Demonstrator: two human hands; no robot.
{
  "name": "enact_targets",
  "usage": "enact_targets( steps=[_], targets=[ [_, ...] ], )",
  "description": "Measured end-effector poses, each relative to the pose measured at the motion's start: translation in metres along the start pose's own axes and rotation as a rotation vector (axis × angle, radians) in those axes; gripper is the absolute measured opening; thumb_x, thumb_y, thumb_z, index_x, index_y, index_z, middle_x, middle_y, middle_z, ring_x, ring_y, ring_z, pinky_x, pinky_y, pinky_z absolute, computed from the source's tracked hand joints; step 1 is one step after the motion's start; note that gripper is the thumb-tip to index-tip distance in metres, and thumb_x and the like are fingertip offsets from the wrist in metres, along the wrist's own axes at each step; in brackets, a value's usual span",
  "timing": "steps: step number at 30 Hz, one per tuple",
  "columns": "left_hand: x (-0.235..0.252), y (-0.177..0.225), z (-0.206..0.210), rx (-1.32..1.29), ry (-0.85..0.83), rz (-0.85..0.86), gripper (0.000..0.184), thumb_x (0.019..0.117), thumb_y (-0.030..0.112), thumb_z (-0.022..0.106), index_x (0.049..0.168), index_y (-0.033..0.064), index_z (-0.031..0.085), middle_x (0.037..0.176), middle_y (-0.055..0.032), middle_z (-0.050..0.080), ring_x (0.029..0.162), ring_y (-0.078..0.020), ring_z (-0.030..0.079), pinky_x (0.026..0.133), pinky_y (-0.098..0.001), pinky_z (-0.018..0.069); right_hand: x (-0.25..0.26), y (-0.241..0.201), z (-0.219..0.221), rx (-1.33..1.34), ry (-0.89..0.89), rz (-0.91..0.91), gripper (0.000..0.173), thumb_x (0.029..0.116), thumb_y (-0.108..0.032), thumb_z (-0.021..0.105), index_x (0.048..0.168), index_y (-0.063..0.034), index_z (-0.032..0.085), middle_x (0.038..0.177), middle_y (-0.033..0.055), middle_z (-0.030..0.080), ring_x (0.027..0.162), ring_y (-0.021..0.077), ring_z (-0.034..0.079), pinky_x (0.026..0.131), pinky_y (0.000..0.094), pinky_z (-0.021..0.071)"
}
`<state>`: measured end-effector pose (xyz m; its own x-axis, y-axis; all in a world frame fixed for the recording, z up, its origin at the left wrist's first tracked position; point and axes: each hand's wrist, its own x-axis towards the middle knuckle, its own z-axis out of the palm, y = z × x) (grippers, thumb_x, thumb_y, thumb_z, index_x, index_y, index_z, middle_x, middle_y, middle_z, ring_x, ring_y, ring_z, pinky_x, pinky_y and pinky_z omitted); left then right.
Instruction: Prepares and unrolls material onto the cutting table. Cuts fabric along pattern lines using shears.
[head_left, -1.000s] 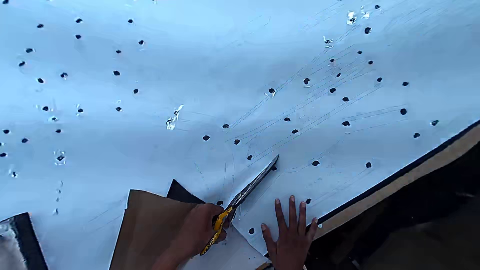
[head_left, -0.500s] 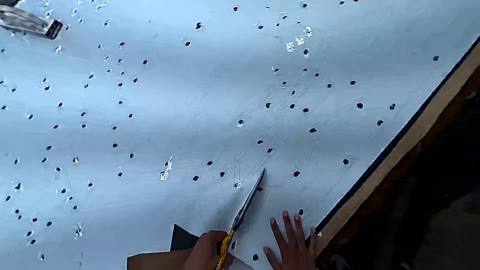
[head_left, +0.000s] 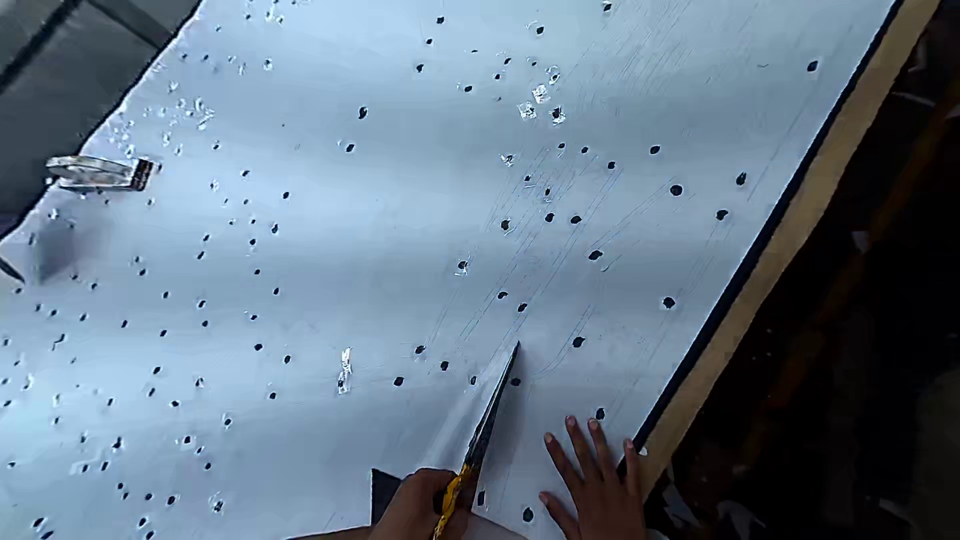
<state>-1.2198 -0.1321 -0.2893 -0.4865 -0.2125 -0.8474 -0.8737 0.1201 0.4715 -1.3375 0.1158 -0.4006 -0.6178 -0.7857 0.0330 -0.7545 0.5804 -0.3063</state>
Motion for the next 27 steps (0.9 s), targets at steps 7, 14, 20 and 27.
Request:
enact_targets(
  steps=[7,14,20,27],
  targets=[
    [0.006,0.005,-0.02,-0.088,-0.144,0.06,0.022,0.0816,0.021,0.074,0.095,0.0041,0.071,0.084,-0.0039,0.076,0.068,-0.0163,0.073,0.065,-0.0337,0.0627,-0.001,0.003,0.007,0.006,0.086,-0.027,0.069,0.0989,-0.073,0.025,0.157,-0.0373,0.038,0.166,-0.0002,0.035,0.153,0.0302,0.03,0.117,0.0695,0.0184],
    [0.001,0.022,-0.048,-0.054,-0.269,0.125,0.014,0.0876,0.019,0.066,0.092,0.0057,0.069,0.085,-0.005,0.077,0.064,-0.0147,0.072,0.06,-0.0291,0.0609,0.001,0.004,0.002,0.048,0.006,-0.032,0.073,0.0975,-0.074,0.029,0.159,-0.0354,0.037,0.168,0.0035,0.031,0.154,0.0356,0.027,0.114,0.0753,0.0167],
    [0.009,0.015,-0.043,-0.014,-0.286,0.174,0.016,0.0874,0.018,0.065,0.093,0.0037,0.069,0.085,-0.0064,0.077,0.065,-0.0156,0.072,0.061,-0.0302,0.0612,0.003,0.006,-0.002,0.101,-0.107,-0.015,0.076,0.0967,-0.076,0.028,0.162,-0.0365,0.029,0.172,0.0018,0.019,0.158,0.035,0.013,0.117,0.0748,0.0077],
    [0.023,-0.004,-0.051,0.002,-0.313,0.266,0.019,0.0869,0.021,0.066,0.092,0.0042,0.072,0.086,-0.0065,0.078,0.066,-0.0161,0.072,0.062,-0.0321,0.0611,0.001,0.007,0.006,0.088,-0.017,-0.03,0.074,0.0958,-0.075,0.034,0.159,-0.0364,0.036,0.17,0.0018,0.024,0.157,0.0357,0.018,0.117,0.0755,0.0105]
  ],
)
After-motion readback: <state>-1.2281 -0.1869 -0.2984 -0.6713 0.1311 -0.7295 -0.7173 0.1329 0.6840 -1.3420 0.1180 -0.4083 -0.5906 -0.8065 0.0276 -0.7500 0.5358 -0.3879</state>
